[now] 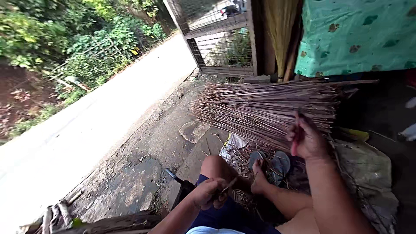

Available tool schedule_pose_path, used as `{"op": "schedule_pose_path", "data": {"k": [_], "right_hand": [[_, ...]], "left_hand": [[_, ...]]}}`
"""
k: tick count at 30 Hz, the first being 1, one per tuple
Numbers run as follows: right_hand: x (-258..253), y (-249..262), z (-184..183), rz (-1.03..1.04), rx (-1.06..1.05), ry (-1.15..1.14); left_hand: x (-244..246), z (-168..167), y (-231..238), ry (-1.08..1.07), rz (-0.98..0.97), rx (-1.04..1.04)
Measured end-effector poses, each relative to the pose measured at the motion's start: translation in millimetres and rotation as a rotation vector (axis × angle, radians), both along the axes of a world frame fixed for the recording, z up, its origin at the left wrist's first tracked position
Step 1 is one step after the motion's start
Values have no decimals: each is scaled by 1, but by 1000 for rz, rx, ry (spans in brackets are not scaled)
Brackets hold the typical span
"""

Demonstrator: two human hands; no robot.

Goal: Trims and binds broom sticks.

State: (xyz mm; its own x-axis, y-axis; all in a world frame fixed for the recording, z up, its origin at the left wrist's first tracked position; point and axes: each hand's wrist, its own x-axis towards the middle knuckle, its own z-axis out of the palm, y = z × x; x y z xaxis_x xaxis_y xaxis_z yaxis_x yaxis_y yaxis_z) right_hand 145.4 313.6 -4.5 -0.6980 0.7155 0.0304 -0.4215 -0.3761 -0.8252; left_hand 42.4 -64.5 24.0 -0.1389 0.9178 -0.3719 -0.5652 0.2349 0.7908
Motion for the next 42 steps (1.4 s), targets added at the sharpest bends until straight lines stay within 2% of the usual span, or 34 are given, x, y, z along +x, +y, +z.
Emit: {"op": "schedule_pose_path", "data": {"k": [5, 9, 11, 13, 15, 17, 20, 23, 27, 30, 33, 39, 42], "right_hand": [[-8, -8, 7, 135, 92, 96], [-11, -22, 5, 170, 148, 80], [-8, -18, 6, 80, 171, 16], [-4, -6, 6, -96, 155, -84], [-2, 11, -1, -254, 58, -114], [-2, 21, -7, -325, -47, -120], [-8, 2, -6, -256, -21, -189], [-17, -36, 1, -40, 116, -287], [-14, -58, -3, 283, 283, -327], [-10, -63, 1, 462, 323, -358], [-10, -73, 2, 549, 328, -371], [-16, -75, -6, 681, 343, -562], [-13, -68, -5, 673, 380, -533]], "left_hand": [[3, -12, 17, 239, -165, 14], [11, 0, 45, 666, -200, -10], [11, -2, 50, 775, -196, 29], [7, -2, 45, 772, -196, 79], [3, -6, 34, 760, -131, 82], [-1, -11, 25, 829, 58, 71], [-10, -19, 30, 908, 422, 151], [-18, -12, 53, 814, 605, 156], [-24, -5, 92, 600, 653, 124], [-28, -7, 108, 503, 710, 97], [-21, -16, 117, 353, 776, 103], [-7, -30, 134, 146, 839, 89], [-4, -29, 128, 81, 762, 11]]}}
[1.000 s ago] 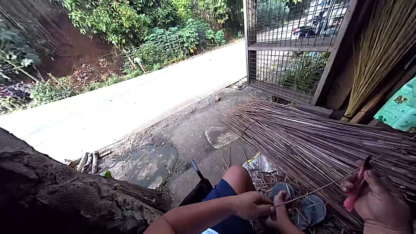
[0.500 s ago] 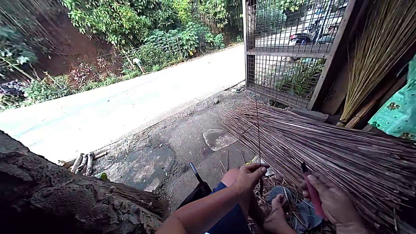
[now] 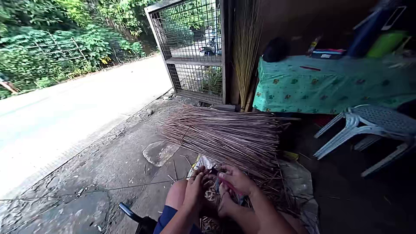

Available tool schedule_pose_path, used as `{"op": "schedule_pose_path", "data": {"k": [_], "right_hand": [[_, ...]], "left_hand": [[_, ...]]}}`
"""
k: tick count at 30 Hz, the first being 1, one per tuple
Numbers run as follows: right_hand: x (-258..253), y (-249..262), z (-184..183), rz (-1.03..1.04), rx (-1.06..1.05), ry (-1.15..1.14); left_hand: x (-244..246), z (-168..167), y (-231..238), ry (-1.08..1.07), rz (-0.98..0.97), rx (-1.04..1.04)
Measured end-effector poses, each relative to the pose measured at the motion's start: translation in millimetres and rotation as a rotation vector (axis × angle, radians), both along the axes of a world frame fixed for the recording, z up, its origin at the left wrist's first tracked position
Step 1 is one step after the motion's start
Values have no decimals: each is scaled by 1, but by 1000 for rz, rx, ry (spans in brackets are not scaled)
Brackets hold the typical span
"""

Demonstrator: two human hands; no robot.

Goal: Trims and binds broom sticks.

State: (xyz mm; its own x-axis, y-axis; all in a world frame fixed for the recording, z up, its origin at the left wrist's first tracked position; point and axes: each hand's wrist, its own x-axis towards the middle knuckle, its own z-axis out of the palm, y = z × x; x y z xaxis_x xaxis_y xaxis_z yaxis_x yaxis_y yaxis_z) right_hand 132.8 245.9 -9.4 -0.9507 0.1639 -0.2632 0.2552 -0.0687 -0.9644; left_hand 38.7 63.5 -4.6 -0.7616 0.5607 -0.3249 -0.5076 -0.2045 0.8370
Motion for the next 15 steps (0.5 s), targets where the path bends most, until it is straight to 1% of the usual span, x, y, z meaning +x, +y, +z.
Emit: {"op": "schedule_pose_path", "data": {"k": [2, 3, 4, 5, 6, 7, 8, 9, 10, 11, 13, 15], "right_hand": [[2, 4, 1, -15, 63, 45], [3, 6, 1, -24, 87, 61], [5, 9, 1, -27, 105, 71], [5, 11, 1, -27, 119, 76], [5, 14, 2, -22, 129, 78], [5, 15, 1, -16, 137, 81], [6, 15, 1, -13, 137, 93], [6, 15, 1, -16, 134, 114], [6, 16, 1, -26, 131, 141], [6, 16, 2, -45, 129, 174], [7, 19, 3, -91, 141, 234], [5, 22, 9, -168, 151, 281]], "left_hand": [[4, 1, -14, 69, -181, -123], [6, 1, -23, 195, -306, -176], [9, 2, -32, 404, -411, -218], [11, 3, -40, 704, -449, -251], [8, 5, -45, 1057, -413, -291], [0, 6, -48, 1363, -343, -353], [-12, 9, -50, 1531, -315, -452], [-23, 14, -50, 1550, -367, -591], [-35, 17, -50, 1475, -465, -727], [-47, 15, -50, 1374, -554, -816], [-60, 6, -52, 1221, -618, -819], [-60, 8, -53, 1175, -587, -773]]}}
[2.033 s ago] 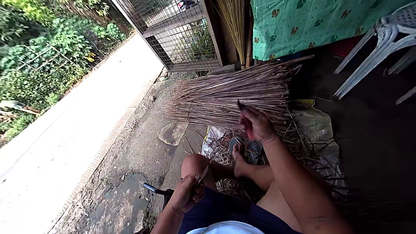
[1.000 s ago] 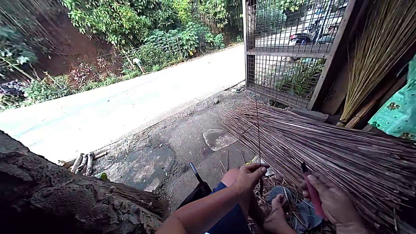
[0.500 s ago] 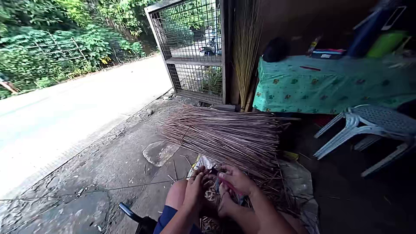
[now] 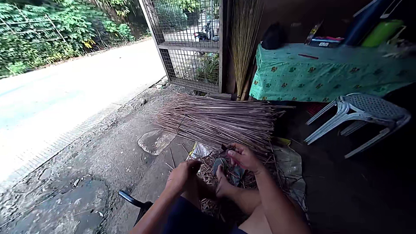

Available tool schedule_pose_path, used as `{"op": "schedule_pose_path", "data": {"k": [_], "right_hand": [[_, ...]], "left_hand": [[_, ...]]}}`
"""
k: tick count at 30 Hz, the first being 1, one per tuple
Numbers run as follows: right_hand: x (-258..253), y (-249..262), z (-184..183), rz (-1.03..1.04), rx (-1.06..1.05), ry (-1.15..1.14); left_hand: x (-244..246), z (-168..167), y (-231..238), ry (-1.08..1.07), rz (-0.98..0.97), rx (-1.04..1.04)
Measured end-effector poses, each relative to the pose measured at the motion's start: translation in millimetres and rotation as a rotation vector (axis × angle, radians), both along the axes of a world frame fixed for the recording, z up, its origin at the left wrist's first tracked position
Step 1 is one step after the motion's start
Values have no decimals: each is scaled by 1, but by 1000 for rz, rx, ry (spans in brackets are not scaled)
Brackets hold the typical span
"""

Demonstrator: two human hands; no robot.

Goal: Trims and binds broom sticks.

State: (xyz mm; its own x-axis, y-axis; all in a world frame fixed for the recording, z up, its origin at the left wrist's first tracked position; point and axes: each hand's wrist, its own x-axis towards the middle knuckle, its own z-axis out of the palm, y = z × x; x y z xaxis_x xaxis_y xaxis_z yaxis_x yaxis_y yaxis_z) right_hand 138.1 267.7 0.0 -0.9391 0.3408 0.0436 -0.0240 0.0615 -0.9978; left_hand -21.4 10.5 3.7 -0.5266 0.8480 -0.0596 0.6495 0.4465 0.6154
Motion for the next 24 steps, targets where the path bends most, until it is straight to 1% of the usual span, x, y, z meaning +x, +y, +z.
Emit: {"op": "schedule_pose_path", "data": {"k": [3, 5, 7, 10, 12, 15, 17, 21, 24], "right_hand": [[2, -1, -3, -198, -43, 96], [2, 0, -5, -246, -103, 173], [3, -8, -1, -175, -156, 209], [1, -28, 1, -8, -142, 163], [-5, -36, 1, 11, -148, 163], [-7, -31, 0, -95, -191, 250], [-5, -19, 0, -171, -175, 311], [2, -4, 5, -273, -158, 351], [4, 5, 6, -371, -160, 353]], "left_hand": [[11, 15, 2, 22, 83, 92], [13, 23, 7, 49, 124, 146], [14, 29, 12, 75, 133, 198], [19, 33, 22, 74, 105, 261], [24, 38, 30, 70, 72, 301], [32, 49, 38, 53, 33, 332], [33, 60, 40, 70, 5, 325], [40, 79, 36, 222, -25, 259], [45, 80, 28, 301, -30, 222]]}}
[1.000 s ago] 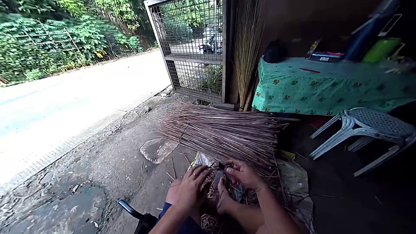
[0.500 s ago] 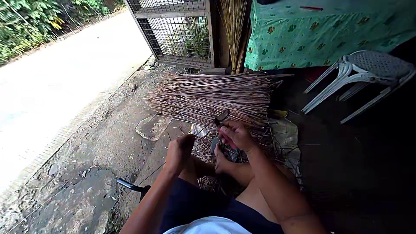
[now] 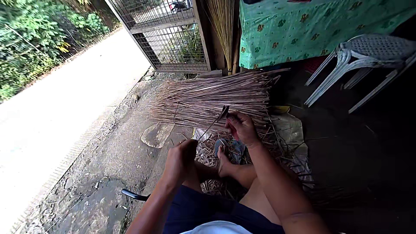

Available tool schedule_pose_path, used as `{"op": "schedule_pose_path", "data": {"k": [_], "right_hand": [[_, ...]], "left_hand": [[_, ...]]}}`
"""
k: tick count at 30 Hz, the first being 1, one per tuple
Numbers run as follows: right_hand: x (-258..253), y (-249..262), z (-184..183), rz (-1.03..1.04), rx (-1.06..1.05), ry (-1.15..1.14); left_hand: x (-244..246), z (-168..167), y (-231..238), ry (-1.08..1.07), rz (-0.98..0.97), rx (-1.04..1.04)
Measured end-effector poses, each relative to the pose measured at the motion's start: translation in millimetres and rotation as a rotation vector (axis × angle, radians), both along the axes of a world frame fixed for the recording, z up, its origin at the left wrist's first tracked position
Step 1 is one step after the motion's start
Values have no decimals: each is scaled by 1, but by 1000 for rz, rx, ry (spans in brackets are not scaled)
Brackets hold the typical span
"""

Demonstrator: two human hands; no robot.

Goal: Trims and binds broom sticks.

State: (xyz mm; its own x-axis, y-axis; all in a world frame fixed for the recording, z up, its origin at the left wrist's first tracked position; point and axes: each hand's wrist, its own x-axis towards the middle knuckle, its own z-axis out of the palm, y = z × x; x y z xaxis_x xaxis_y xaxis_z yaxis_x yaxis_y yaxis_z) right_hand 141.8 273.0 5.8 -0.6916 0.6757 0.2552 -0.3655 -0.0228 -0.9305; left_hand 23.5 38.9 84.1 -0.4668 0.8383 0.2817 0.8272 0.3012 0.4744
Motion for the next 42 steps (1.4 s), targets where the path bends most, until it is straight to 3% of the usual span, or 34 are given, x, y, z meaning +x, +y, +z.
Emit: {"op": "schedule_pose_path", "data": {"k": [5, 8, 12, 14, 21, 26, 30, 34, 39, 42], "right_hand": [[8, 29, -6, -164, -17, 12], [9, 15, 4, 2, 72, -53], [-8, -32, 3, 314, -20, -94], [-11, -40, 0, 370, -32, -110], [1, -9, 6, 166, -26, -94], [14, 34, -1, -97, -90, -29], [21, 18, 13, -205, 403, -226], [8, -22, 16, -173, 904, -395], [23, -14, 22, -219, 1101, -615], [43, 0, 30, -147, 1186, -661]], "left_hand": [[-6, -9, -22, 35, 64, -66], [-16, -12, -24, 8, 100, -110], [-25, -17, -9, -49, 62, -70], [-23, -19, -3, -104, 8, -32], [-19, -27, 0, -79, -18, 42], [-21, -36, -1, -62, -1, -1], [-24, -39, 3, 13, 25, -155], [-25, -41, 20, 142, -60, -172], [-22, -28, 31, 180, -201, -244], [-17, -25, 31, 250, -276, -95]]}}
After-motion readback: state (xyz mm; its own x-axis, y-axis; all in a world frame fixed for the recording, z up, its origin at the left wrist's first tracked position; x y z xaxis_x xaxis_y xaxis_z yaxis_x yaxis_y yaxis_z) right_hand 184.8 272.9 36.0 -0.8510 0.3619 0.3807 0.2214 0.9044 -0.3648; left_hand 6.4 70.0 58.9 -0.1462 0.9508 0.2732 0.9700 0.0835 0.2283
